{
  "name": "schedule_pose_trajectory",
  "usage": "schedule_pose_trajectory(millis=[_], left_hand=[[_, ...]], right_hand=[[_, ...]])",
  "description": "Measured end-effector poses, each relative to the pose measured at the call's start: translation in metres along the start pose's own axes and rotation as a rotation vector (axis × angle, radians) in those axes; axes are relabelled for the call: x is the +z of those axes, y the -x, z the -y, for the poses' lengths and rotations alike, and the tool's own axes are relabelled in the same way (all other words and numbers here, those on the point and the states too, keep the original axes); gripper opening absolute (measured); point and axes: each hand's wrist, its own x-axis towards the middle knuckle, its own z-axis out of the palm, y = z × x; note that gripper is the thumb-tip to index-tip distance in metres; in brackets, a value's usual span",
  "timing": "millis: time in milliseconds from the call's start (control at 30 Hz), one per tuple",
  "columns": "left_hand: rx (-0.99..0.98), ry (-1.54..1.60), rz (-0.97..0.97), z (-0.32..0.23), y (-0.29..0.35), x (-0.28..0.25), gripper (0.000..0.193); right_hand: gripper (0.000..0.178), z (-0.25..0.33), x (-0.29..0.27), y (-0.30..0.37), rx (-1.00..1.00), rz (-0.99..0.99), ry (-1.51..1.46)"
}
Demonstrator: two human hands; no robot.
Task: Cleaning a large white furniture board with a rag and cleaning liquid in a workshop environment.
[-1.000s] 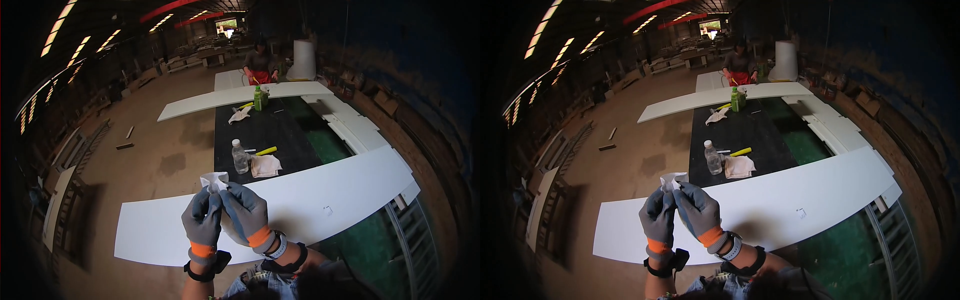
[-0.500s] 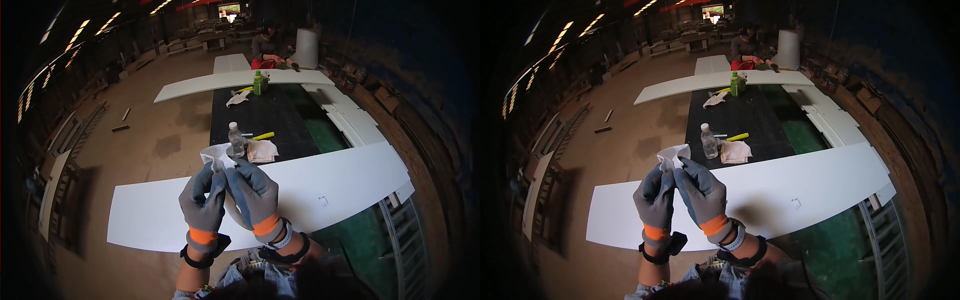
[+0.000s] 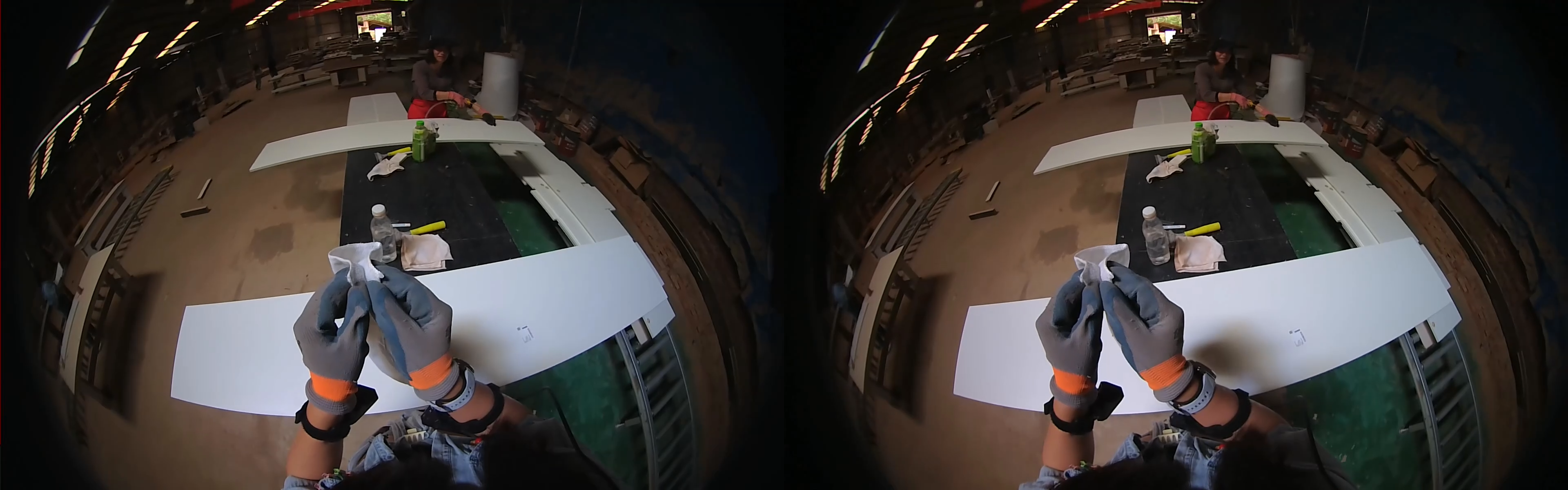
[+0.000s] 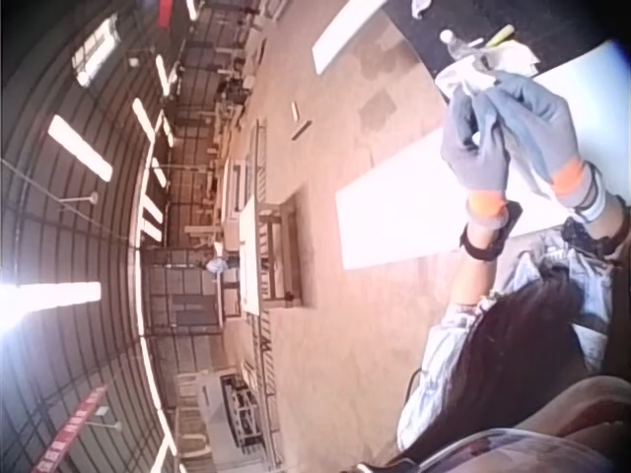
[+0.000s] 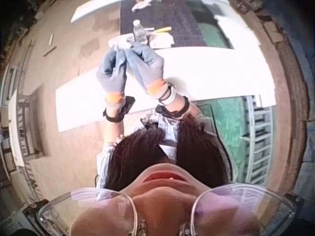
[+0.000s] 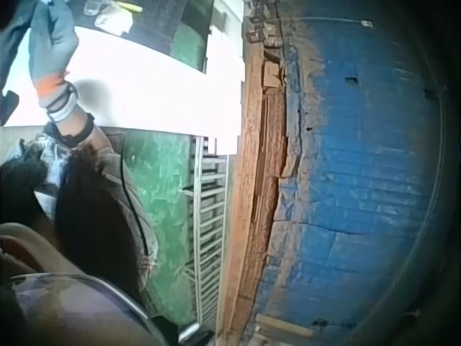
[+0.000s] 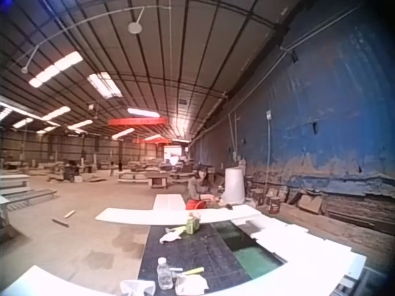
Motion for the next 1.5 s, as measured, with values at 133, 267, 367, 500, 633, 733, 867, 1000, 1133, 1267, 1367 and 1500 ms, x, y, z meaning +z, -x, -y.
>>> schedule_pose_trajectory(millis=[133, 267, 367, 500, 633, 733, 867, 1000, 1133, 1267, 1367, 1500], left_hand=[[-0.001, -0.014, 0.001, 0.000, 0.003, -0.002, 0.027], [-0.050, -0.009, -0.012, 0.000, 0.000, -0.004, 0.027], [-0.054, 0.068, 0.029, -0.002, -0.007, 0.009, 0.028], [-0.067, 0.052, 0.008, -0.002, -0.006, 0.005, 0.028], [0.011, -0.077, -0.051, 0.009, -0.007, -0.007, 0.029], [0.125, -0.392, -0.049, -0.002, -0.007, -0.029, 0.023], [-0.032, -0.622, -0.024, -0.015, 0.002, -0.042, 0.022], [-0.117, -0.605, 0.069, -0.020, 0.023, -0.069, 0.029], [-0.206, -0.439, 0.103, -0.014, 0.047, -0.102, 0.022], [-0.243, -0.439, 0.169, -0.019, 0.054, -0.147, 0.023], [-0.290, -0.672, 0.151, -0.027, 0.064, -0.190, 0.025], [-0.364, -0.817, -0.055, -0.049, 0.081, -0.276, 0.021]], right_hand=[[0.029, 0.002, 0.001, 0.003, 0.053, -0.005, -0.037], [0.028, -0.002, -0.001, -0.001, 0.043, -0.003, -0.012], [0.027, -0.001, -0.009, -0.008, 0.034, -0.037, 0.048], [0.029, -0.005, -0.005, -0.010, 0.043, 0.003, -0.058], [0.030, -0.015, 0.004, -0.015, 0.060, 0.067, -0.036], [0.032, -0.009, 0.020, -0.017, 0.071, 0.196, 0.046], [0.034, -0.015, 0.021, -0.019, 0.135, 0.429, 0.153], [0.042, -0.034, 0.030, -0.013, -0.089, 0.633, 0.344], [0.045, -0.047, 0.045, -0.003, -0.046, 0.787, 0.437], [0.050, -0.076, 0.076, 0.013, -0.248, 0.860, 0.478], [0.049, -0.088, 0.128, 0.041, -0.363, 0.861, 0.476], [0.040, -0.100, 0.223, 0.089, -0.063, 1.061, 0.269]])
